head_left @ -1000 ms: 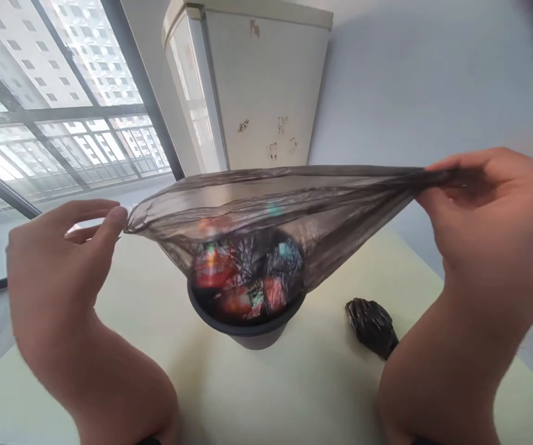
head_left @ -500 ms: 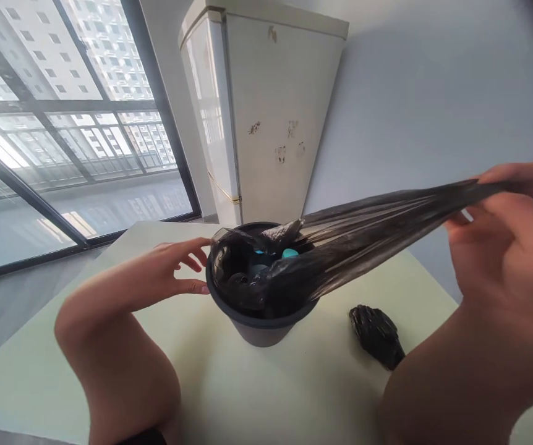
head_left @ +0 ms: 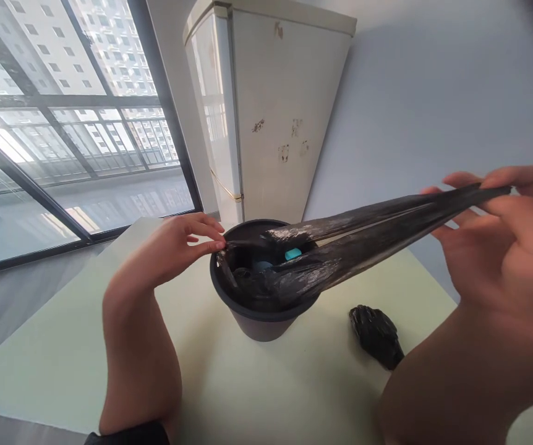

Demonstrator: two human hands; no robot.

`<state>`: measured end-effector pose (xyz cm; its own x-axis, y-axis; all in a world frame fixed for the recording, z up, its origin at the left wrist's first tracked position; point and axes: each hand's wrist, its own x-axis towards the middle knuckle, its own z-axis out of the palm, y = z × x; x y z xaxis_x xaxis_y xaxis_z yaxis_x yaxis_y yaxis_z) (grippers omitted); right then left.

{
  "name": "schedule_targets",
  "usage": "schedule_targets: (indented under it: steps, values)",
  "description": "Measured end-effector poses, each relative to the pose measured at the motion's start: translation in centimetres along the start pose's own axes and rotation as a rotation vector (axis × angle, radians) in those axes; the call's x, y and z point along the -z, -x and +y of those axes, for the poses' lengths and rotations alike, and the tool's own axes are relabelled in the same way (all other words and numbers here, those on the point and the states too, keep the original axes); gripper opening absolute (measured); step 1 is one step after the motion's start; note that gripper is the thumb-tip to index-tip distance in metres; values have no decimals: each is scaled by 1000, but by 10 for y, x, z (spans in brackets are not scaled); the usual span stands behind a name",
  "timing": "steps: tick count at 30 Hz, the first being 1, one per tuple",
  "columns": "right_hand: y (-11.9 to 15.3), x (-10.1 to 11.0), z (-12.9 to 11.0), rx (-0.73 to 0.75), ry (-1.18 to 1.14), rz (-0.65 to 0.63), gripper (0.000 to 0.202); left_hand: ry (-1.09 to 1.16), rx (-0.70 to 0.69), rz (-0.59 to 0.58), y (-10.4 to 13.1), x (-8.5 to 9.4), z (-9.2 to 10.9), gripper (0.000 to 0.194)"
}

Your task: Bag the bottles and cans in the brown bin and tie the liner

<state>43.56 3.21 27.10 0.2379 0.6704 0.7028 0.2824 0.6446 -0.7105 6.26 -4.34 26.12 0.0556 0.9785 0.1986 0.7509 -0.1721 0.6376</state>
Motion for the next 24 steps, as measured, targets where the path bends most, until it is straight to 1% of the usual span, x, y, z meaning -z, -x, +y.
schedule_targets:
  steps: [3, 5, 8, 10, 11, 13, 15, 17, 19, 21, 24]
  values:
    - [-1, -8, -2, -163, -324, 47, 20, 108, 26, 154, -4, -4, 10, 40]
    - [-1, -12, -2, -240, -460, 48, 17, 242, 41, 289, -6, -8, 15, 47]
    - [-1, -15, -1, -319, -555, -15, 14, 410, 17, 496, -13, -15, 19, 55]
    - [0, -13, -2, -334, -580, -87, 17, 461, -13, 579, -18, -20, 20, 59]
    - [1, -13, -4, -330, -586, -125, 19, 478, -25, 594, -20, -22, 20, 60]
    - [4, -13, -9, -307, -582, -191, 24, 520, -46, 584, -22, -26, 22, 60]
    - [9, -16, -17, -283, -564, -232, 25, 589, -79, 547, -20, -28, 27, 55]
    - [13, -22, -24, -282, -556, -303, 20, 660, -118, 468, -16, -31, 34, 51]
    - [19, -28, -30, -297, -545, -413, 22, 696, -150, 354, -12, -35, 42, 46]
    - [25, -33, -35, -285, -507, -502, 21, 694, -180, 266, -8, -41, 50, 37]
    - [36, -42, -37, -210, -461, -588, 11, 666, -234, 228, -3, -51, 59, 20]
